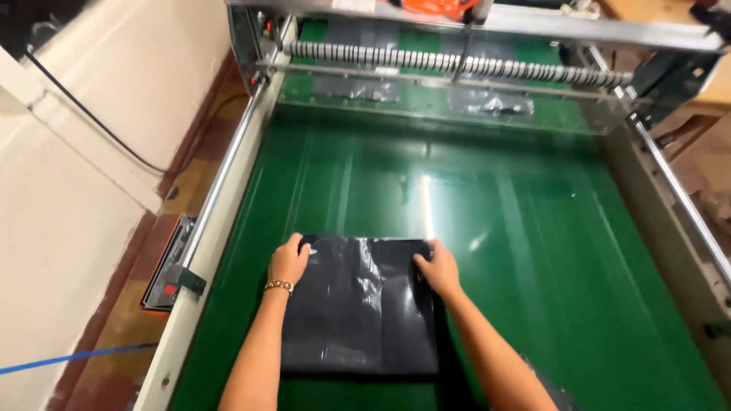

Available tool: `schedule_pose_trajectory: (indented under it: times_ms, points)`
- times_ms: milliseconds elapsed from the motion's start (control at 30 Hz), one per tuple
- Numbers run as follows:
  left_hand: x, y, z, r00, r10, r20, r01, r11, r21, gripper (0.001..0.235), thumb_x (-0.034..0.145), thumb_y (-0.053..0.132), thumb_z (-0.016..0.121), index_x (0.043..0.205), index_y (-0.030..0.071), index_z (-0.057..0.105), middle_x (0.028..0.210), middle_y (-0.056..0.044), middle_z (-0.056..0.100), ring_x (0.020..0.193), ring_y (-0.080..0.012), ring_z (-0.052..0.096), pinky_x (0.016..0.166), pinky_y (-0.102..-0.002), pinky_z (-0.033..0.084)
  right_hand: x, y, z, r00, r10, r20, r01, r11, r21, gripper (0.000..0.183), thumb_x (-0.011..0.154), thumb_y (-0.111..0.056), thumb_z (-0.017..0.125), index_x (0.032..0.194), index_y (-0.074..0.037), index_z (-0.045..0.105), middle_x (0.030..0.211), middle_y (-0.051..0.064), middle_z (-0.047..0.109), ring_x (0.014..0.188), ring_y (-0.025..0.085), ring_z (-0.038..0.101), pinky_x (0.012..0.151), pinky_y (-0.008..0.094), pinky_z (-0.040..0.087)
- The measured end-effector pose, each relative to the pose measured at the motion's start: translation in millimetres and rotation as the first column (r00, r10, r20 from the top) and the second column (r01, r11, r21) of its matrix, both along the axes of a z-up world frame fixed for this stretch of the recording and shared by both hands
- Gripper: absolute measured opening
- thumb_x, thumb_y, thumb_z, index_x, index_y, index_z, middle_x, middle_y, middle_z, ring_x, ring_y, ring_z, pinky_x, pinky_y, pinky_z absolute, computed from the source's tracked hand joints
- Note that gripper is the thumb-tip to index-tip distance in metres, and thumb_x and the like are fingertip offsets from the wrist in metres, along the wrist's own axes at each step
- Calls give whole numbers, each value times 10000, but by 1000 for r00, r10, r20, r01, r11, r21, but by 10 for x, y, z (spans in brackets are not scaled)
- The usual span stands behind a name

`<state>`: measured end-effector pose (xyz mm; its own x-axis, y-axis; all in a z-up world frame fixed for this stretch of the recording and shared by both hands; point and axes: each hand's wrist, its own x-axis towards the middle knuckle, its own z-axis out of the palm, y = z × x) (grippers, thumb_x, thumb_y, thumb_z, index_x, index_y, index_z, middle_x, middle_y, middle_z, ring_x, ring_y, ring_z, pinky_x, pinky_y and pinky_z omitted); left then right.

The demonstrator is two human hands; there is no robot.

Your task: Folding plastic bags coming off a conveyor belt and placing them into a storage crate.

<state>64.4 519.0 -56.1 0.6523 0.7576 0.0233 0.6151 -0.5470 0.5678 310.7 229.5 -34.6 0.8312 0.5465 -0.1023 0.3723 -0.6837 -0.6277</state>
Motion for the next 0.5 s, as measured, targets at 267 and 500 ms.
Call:
schedule_pose_trajectory:
  times_ms: [267,500]
  points:
    - [35,-657,372,1000,16,19,-24,832,554,380,825,420,725,1098,195,588,985,-10,597,949,-238,613,681,-403,595,258,494,121,966,257,-23,-249,905,-346,598,711,-375,839,1203,-141,594,1176,111,636,1161,339,638,966,466,525]
    - [-273,-1115,525,948,149,279,241,234,-942,855,972,736,68,1377,94,462,1449,-177,568,1332,-288,563,1077,-513,419,-232,346,276,816,384,433,-271,915,-300,296,789,-312,734,1001,-174,579,904,30,659,980,277,661,848,449,522]
